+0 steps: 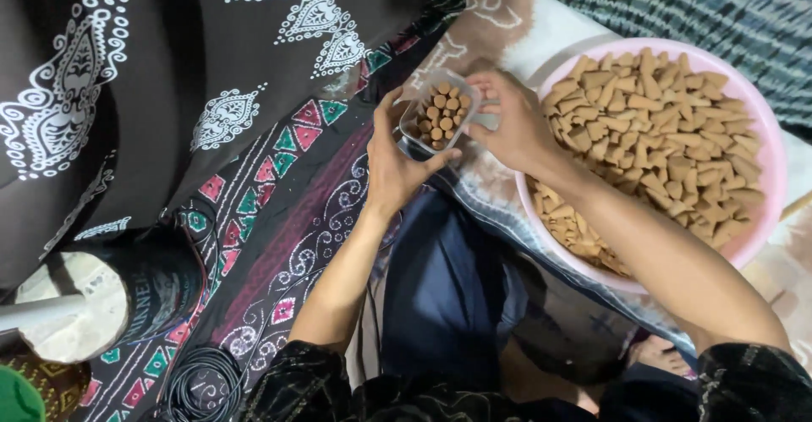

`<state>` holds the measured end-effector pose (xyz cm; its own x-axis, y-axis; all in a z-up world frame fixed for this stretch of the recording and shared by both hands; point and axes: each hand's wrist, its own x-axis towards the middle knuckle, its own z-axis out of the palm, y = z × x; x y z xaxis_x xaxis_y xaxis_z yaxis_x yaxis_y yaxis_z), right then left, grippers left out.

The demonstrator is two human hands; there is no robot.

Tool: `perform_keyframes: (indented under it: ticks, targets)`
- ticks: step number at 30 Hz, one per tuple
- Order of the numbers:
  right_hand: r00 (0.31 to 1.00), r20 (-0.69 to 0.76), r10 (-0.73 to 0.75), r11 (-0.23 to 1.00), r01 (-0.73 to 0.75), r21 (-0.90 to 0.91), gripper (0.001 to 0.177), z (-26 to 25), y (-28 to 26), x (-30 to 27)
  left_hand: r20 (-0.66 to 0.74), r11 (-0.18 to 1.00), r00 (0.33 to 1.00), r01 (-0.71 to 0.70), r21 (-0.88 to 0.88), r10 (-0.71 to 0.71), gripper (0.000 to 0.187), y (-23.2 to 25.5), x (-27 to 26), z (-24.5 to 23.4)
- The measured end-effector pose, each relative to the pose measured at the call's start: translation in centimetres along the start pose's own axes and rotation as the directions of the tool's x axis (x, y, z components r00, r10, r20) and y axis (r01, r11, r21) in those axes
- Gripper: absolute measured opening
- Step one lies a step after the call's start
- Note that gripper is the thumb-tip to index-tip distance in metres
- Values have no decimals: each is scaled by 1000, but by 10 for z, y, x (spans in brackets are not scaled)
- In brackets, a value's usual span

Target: The person is organizing and packing incense cones from a large bowl into smaller plastic containers, using a brush and a stick to assist.

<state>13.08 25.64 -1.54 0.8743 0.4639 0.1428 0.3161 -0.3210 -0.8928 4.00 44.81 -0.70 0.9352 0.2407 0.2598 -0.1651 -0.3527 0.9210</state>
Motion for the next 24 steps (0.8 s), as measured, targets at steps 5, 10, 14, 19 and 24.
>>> perform_keyframes:
  ticks: [5, 10, 14, 19, 24]
  targets:
    - [998, 21, 59, 998, -59, -17, 62, 17, 5, 27, -16, 999, 1000, 26, -24, -26, 109, -31, 19, -5]
    - [992, 42, 119, 992, -117, -38, 66, 25, 14, 36, -7, 999, 999, 44, -10, -44, 103, -49, 24, -5]
    - [990, 73, 124, 992, -123, -14, 69, 23, 17, 35, -16, 999, 1000, 24, -26, -24, 108, -59, 17, -3]
    - [994, 20, 107, 994, -107, -31, 68, -6, -24, 17, -102, 992, 988, -107, 60, 112, 112, -40, 9, 6]
    - [998, -67, 17, 997, -21, -69, 63, -54, -53, -27, -146, 925, 914, -367, 94, 378, 73, 18, 2, 35]
